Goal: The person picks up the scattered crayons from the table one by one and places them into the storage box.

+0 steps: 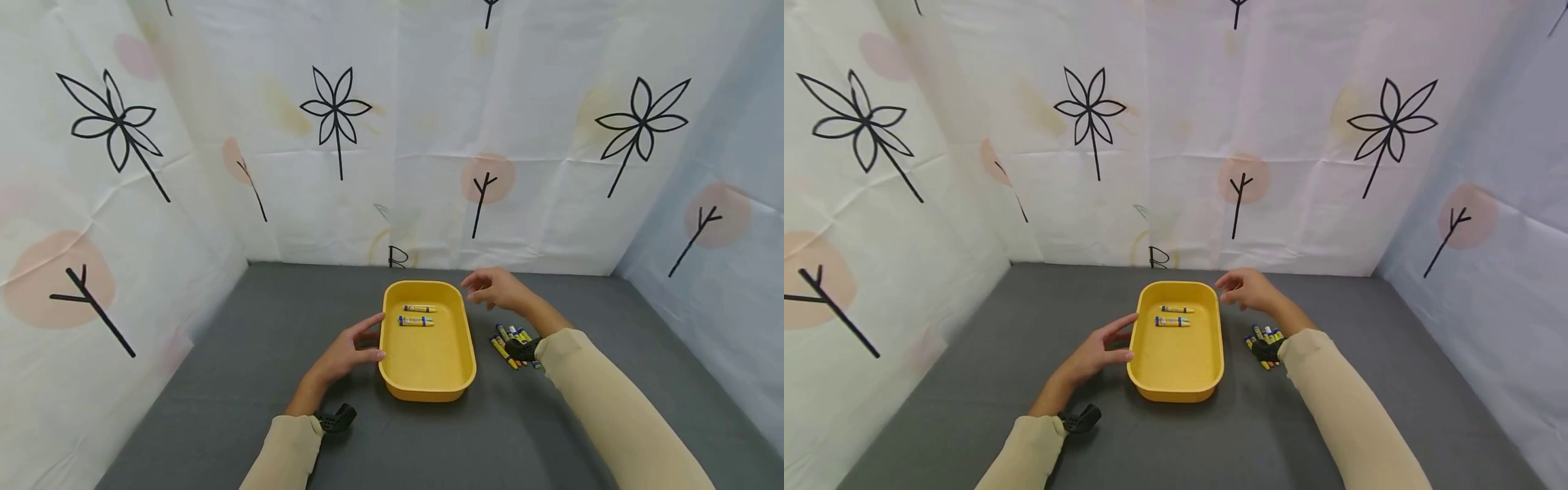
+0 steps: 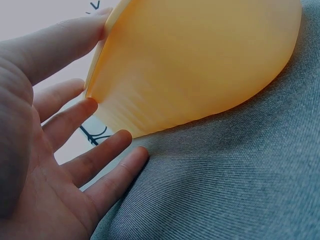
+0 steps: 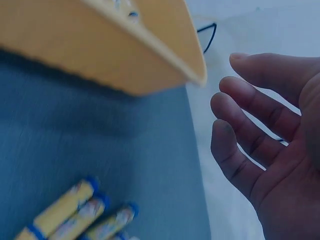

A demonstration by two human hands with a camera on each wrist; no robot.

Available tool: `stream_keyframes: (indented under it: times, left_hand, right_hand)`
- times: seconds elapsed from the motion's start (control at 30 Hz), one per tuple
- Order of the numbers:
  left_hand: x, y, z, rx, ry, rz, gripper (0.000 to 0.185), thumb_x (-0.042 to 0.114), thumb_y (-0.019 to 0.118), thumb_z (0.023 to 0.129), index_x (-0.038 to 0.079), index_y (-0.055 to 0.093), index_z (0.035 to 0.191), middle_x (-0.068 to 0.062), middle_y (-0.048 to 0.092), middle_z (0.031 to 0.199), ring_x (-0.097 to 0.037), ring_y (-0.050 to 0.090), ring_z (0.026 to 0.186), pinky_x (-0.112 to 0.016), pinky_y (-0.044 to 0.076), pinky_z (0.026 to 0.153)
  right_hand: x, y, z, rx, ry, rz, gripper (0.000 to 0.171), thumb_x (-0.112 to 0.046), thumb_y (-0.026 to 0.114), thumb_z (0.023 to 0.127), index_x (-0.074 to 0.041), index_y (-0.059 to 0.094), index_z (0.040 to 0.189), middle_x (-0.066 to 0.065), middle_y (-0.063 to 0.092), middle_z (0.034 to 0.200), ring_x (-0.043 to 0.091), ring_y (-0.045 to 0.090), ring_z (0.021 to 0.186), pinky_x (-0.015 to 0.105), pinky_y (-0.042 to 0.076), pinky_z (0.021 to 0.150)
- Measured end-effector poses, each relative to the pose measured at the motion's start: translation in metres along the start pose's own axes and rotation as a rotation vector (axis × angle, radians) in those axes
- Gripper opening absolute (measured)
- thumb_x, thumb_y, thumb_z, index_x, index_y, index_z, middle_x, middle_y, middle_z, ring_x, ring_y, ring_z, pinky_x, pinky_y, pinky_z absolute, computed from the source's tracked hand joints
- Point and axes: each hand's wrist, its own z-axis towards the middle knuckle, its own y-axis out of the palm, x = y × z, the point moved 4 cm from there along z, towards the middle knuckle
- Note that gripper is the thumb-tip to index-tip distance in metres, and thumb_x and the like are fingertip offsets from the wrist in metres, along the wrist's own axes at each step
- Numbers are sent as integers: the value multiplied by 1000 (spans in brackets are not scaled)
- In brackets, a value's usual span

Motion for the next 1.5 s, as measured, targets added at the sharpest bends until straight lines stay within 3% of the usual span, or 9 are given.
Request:
stream_keyframes:
  times: [0.3,0.77,0.97,1.13,1.5]
  left_hand:
    - [2,-1,2,9,-9,-2,75,12,70,90,4,30,152,-20,30,154,-43,38,133,-55,37,103]
    - [3,1,1,7,-16,0,74,10,69,90,3,30,152,-20,29,154,-42,38,133,-54,37,103]
    - [-13,-1,5,15,-31,10,76,11,70,89,7,29,153,-19,29,155,-42,38,133,-56,36,103]
    - [-30,-2,10,35,-19,19,74,7,68,90,12,30,154,-13,30,156,-38,41,132,-55,37,103]
    - [-33,-2,11,56,-23,16,73,13,70,89,17,35,152,-6,37,153,-29,46,130,-52,40,101]
  right_hand:
    - [32,-2,-27,-10,53,-38,32,-9,64,94,5,61,123,13,62,94,38,58,83,47,52,64]
    - [82,-15,-69,80,126,-92,28,-3,62,91,9,62,116,11,62,89,22,55,72,35,45,57]
    - [98,-20,-81,65,167,-90,28,-1,63,88,8,63,115,9,61,88,21,53,69,36,47,54]
    - [104,-20,-83,44,176,-92,29,-1,65,87,7,62,115,8,61,88,21,56,72,38,50,54]
    - [91,-16,-84,-16,209,-154,34,4,61,85,9,60,119,7,59,82,19,54,66,37,50,53]
